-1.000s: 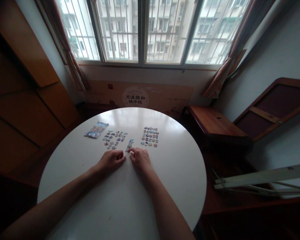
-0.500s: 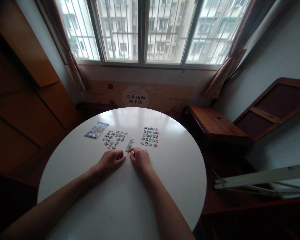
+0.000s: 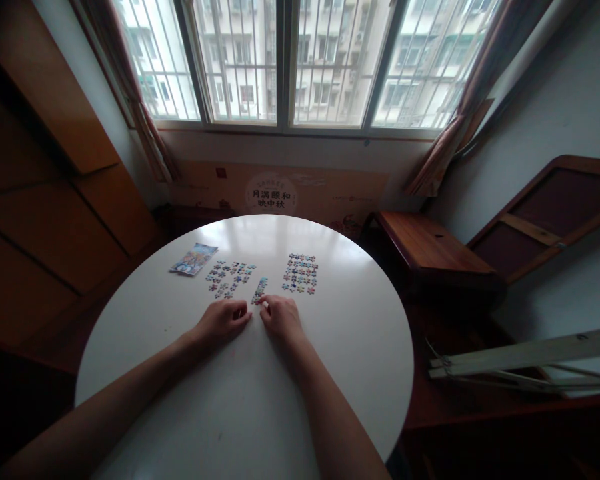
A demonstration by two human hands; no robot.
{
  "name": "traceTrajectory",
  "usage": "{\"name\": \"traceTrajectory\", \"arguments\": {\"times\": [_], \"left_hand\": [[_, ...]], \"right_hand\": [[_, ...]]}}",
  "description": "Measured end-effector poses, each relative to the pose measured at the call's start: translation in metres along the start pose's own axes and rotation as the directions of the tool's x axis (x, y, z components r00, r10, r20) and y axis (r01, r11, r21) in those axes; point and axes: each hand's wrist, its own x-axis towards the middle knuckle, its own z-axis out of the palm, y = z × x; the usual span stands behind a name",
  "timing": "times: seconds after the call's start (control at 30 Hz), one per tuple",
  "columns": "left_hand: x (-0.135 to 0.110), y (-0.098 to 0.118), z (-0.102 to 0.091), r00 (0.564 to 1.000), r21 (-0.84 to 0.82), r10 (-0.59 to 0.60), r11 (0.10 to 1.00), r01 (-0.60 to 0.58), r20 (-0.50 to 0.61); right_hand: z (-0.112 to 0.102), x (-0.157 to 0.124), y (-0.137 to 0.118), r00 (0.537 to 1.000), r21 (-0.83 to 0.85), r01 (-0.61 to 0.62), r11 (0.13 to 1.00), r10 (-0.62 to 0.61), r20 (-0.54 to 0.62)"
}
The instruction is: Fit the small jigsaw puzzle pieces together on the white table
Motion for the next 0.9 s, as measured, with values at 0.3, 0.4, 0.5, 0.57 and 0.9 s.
{"name": "traceTrajectory", "arguments": {"times": [0.3, 0.4, 0.5, 0.57, 0.9], "left_hand": [[-0.0001, -0.0004, 0.0002, 1.0, -0.005, 0.006, 1.0, -0.006, -0.005], [0.0002, -0.0009, 0.0005, 1.0, 0.002, 0.007, 1.0, -0.007, -0.008], [-0.0001, -0.0014, 0.0008, 1.0, 0.0, 0.018, 1.0, -0.018, -0.011], [-0.0004, -0.0015, 0.0008, 1.0, -0.001, 0.022, 1.0, -0.022, -0.014], [-0.0002, 0.0015, -0.0024, 1.0, -0.009, -0.005, 1.0, 0.005, 0.006]], "right_hand": [[0.0008, 0.0005, 0.0, 1.0, -0.005, -0.001, 1.0, 0.001, -0.016], [0.0016, 0.0006, 0.0005, 1.0, -0.004, 0.007, 1.0, -0.007, -0.016], [0.0018, 0.0005, 0.0008, 1.0, -0.017, 0.006, 1.0, -0.006, -0.013], [0.0014, 0.0005, 0.0007, 1.0, -0.022, 0.005, 1.0, -0.005, -0.006], [-0.0032, -0.0003, -0.0035, 1.0, -0.04, 0.013, 0.999, -0.013, 0.023]]}}
